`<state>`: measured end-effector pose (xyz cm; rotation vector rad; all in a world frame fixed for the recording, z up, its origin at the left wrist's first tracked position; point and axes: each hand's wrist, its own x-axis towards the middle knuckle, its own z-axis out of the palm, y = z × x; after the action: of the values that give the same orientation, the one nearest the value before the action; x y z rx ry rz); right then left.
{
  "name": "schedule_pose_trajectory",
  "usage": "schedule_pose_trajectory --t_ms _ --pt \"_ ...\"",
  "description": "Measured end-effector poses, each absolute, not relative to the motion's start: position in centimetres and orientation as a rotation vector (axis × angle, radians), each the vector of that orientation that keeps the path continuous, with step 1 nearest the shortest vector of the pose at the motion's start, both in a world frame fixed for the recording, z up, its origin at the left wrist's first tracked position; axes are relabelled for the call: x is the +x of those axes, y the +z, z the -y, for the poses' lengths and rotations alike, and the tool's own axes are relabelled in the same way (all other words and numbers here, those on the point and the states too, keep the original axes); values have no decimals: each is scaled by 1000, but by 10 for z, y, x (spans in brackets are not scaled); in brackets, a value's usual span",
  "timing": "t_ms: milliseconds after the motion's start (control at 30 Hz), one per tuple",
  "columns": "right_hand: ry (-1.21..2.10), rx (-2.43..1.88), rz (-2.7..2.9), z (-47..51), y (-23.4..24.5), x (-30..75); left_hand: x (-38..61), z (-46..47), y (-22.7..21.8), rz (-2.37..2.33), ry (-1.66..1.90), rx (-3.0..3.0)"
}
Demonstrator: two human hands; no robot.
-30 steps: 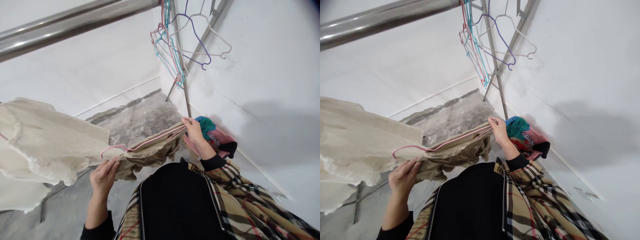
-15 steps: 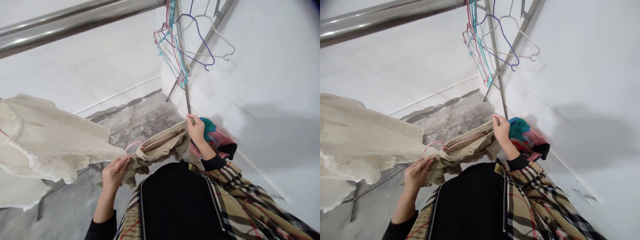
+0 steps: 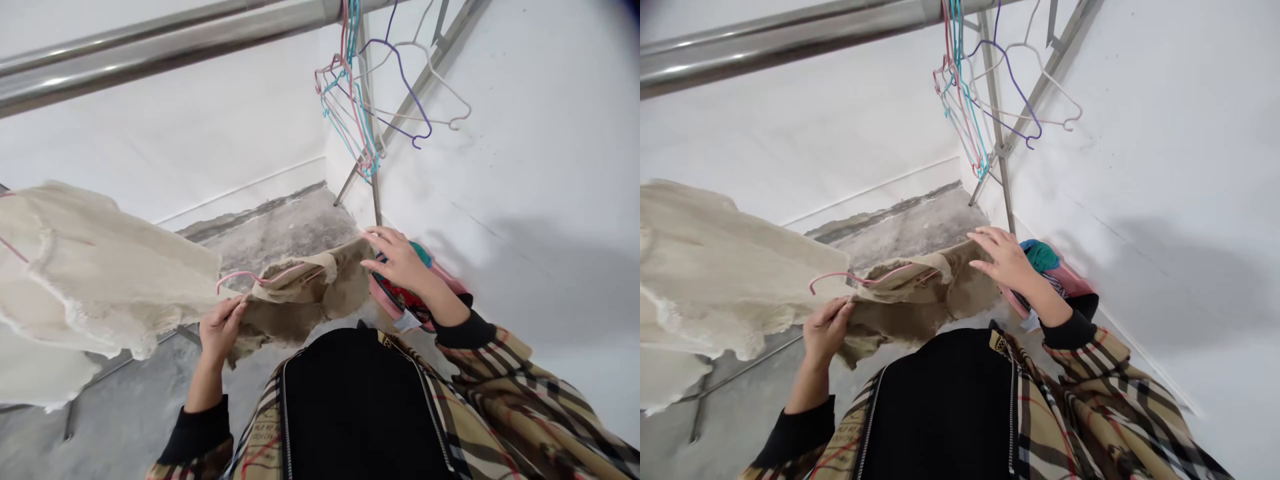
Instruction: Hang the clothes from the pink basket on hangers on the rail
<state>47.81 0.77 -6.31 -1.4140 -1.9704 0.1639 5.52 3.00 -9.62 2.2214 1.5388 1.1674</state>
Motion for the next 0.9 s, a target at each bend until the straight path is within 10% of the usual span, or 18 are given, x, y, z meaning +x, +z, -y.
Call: schedule_pose_trajectory --t_ms 900 --pt "340 -1302 1987 -5 -33 470 57 -41 -72 -1461 1182 2040"
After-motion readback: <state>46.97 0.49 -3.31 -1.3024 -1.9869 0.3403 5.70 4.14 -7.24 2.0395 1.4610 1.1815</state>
